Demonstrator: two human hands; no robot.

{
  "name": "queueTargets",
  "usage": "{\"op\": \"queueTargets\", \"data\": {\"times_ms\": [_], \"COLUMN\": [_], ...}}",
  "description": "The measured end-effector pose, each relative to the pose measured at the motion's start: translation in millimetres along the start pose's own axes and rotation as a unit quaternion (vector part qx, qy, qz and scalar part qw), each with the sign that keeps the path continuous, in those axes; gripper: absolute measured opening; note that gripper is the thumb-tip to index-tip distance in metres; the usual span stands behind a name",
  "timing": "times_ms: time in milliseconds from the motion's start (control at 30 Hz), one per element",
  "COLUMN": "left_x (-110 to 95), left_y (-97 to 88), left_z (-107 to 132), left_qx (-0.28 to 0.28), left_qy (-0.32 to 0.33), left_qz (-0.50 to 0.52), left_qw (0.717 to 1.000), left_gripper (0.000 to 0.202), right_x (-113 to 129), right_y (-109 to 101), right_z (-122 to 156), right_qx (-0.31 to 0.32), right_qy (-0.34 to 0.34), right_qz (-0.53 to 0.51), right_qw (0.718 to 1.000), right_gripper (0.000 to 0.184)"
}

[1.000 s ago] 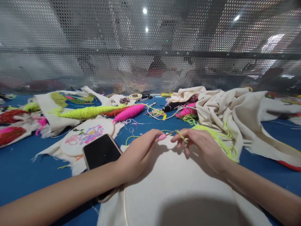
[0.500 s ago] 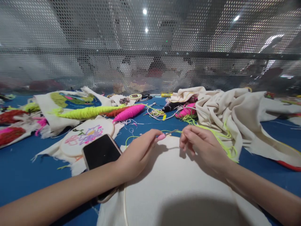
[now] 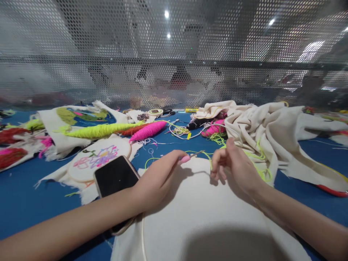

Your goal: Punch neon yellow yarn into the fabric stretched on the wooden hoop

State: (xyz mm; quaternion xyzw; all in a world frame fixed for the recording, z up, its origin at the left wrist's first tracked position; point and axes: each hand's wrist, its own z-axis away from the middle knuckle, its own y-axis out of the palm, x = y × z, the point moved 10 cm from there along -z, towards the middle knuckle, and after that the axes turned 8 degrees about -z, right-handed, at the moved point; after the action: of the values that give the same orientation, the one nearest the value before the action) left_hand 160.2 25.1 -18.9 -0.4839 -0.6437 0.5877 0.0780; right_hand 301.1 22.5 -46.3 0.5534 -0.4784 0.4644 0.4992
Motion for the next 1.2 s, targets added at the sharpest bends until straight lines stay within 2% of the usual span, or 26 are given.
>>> {"op": "queueTargets", "data": {"times_ms": [67,200,367,533,733,933,1200], "left_x": [4,9,8,9,12,5,-3], "left_y": [-1.3,-1.3,-1.6,-1.0,-0.1,-1.3,-2.5], "left_z": [-1,-2,-2,-2,-2,-2,0], "left_qx": [-0.008,-0.011,-0.008,-0.007,-0.007,-0.013,-0.012], "left_qy": [-0.017,-0.037,-0.035,-0.046,-0.054,-0.016,0.019], "left_qz": [0.007,0.019,0.027,0.035,0.035,0.016,0.01], "left_qw": [1.0,0.999,0.999,0.998,0.998,1.0,1.0], "left_gripper": [0.026,0.026,0.025,0.025,0.025,0.024,0.024], "right_x": [0,1,12,15,16,14,13], "right_y": [1,3,1,-3,-1,5,-1], "right_z": [-1,-1,1,1,1,4,3], "right_qx": [0.003,0.002,-0.018,-0.041,-0.02,0.003,-0.013], "right_qy": [-0.001,-0.01,-0.058,-0.049,-0.05,-0.053,-0.069], "right_qz": [-0.006,0.025,0.081,0.076,0.076,0.015,0.013], "right_qw": [1.0,1.0,0.995,0.995,0.996,0.998,0.997], "right_gripper": [0.066,0.036,0.025,0.019,0.022,0.03,0.047]}}
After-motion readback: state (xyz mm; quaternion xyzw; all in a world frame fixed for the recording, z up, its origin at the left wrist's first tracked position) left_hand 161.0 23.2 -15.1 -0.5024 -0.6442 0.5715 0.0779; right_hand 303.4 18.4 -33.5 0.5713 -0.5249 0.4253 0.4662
